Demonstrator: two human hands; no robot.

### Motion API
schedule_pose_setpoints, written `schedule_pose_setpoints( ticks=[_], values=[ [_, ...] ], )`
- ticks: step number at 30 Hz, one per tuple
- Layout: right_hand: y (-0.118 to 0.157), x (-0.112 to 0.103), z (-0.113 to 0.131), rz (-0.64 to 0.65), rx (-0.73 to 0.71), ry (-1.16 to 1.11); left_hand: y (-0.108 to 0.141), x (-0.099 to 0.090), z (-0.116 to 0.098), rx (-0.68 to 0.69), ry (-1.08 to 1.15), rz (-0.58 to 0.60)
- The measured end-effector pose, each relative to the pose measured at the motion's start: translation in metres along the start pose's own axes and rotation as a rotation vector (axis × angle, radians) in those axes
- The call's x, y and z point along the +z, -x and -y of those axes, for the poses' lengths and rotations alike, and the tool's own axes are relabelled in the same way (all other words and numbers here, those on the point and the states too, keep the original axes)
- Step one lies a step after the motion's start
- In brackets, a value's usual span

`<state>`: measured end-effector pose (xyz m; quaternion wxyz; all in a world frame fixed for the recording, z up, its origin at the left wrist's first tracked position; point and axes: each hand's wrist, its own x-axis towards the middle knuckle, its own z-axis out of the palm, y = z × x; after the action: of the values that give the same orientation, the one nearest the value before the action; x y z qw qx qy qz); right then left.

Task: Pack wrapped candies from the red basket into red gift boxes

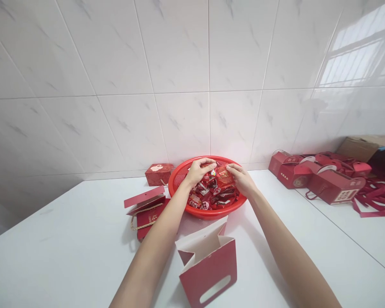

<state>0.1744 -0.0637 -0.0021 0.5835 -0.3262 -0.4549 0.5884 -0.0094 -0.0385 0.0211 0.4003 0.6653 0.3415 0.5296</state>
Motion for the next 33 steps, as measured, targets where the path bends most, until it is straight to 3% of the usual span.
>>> schedule_pose_setpoints(
  ticks=[13, 17, 22, 29, 33],
  values=[
    [0.006, 0.003, 0.002, 0.079, -0.019, 0.156, 0.001, -0.001, 0.003, -0.052, -0.159, 0.053],
    [0.003, 0.001, 0.0, 0.004, -0.082, 0.049, 0.001, -0.001, 0.002, -0.124, -0.162, 0.059],
    [0.001, -0.001, 0.0, -0.112, -0.118, -0.01, 0.003, 0.002, 0.001, -0.175, -0.213, 0.21],
    [0.007, 0.003, 0.006, -0.07, -0.106, -0.01, 0.006, 0.003, -0.003, -0.098, -0.241, 0.331],
    [0.01, 0.006, 0.009, -0.032, -0.076, 0.115, 0.005, 0.001, -0.003, -0.069, -0.242, 0.261]
  ],
)
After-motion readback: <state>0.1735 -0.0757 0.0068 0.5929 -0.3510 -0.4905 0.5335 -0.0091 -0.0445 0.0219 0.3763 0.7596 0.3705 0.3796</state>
